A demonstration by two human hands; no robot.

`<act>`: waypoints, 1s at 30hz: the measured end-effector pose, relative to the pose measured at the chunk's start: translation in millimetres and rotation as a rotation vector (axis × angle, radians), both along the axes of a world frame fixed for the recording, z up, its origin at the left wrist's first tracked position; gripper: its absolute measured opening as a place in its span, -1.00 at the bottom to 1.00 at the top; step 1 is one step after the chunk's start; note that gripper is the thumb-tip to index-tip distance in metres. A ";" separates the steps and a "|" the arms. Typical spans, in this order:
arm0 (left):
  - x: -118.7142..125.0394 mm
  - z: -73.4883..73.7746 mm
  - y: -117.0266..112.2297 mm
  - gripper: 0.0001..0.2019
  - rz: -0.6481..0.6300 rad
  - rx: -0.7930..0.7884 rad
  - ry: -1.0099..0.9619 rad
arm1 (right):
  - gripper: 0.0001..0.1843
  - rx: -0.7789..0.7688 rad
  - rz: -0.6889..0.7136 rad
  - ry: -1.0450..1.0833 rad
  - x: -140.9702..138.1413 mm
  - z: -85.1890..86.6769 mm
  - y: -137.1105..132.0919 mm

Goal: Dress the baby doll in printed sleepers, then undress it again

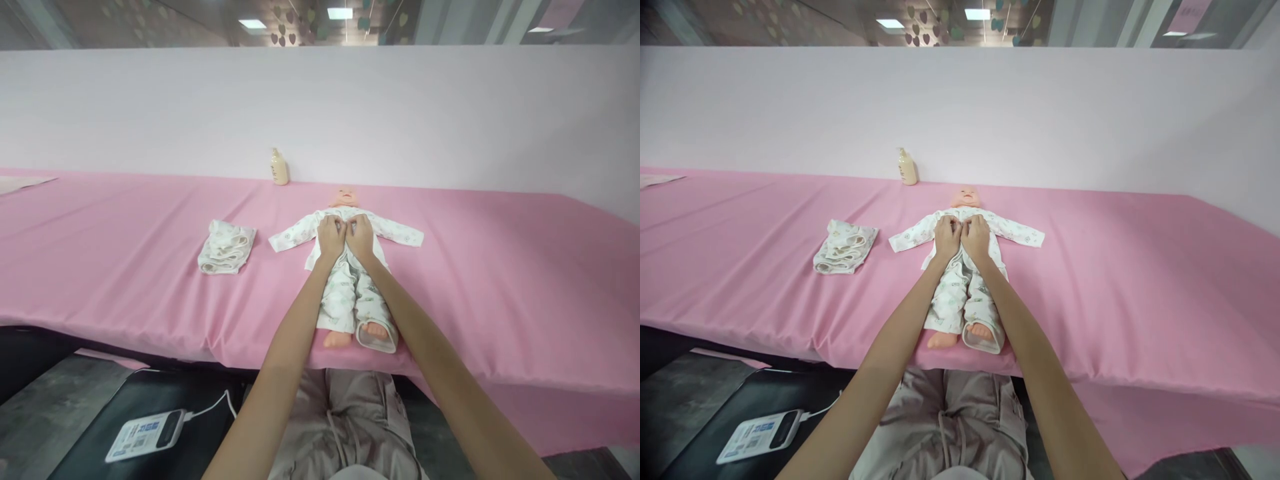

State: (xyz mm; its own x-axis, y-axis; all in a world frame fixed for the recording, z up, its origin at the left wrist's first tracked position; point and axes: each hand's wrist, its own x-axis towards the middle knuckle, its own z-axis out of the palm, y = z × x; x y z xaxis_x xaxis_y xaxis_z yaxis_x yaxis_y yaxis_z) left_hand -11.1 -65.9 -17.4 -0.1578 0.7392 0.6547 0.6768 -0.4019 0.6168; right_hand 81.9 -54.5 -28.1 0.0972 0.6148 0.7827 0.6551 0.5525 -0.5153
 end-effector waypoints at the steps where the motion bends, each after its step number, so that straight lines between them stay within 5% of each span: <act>1: 0.0 0.0 -0.4 -0.93 -0.010 0.011 -0.006 | -0.91 0.005 -0.004 0.001 -0.2 -0.2 0.0; 10: 0.2 -2.0 0.8 -0.94 -0.038 0.037 0.050 | -0.90 0.013 -0.009 0.028 0.7 -0.4 -0.3; 24: -9.3 -8.8 -11.3 -0.80 -0.175 0.047 0.145 | -0.69 -0.071 0.230 -0.010 15.9 -10.2 -5.4; 30: -13.3 -11.6 -16.6 -0.72 -0.179 0.062 0.129 | -0.67 -0.100 0.171 -0.172 11.3 -11.8 -16.9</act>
State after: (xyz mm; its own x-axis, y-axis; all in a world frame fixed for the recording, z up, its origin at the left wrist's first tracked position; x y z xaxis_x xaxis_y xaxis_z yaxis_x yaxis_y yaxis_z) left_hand -24.4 -82.4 -29.1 0.0601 0.7058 0.7059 0.6632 -0.5568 0.5002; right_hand 93.2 -71.4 -39.8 -0.1440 0.6861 0.7132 0.6395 0.6145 -0.4620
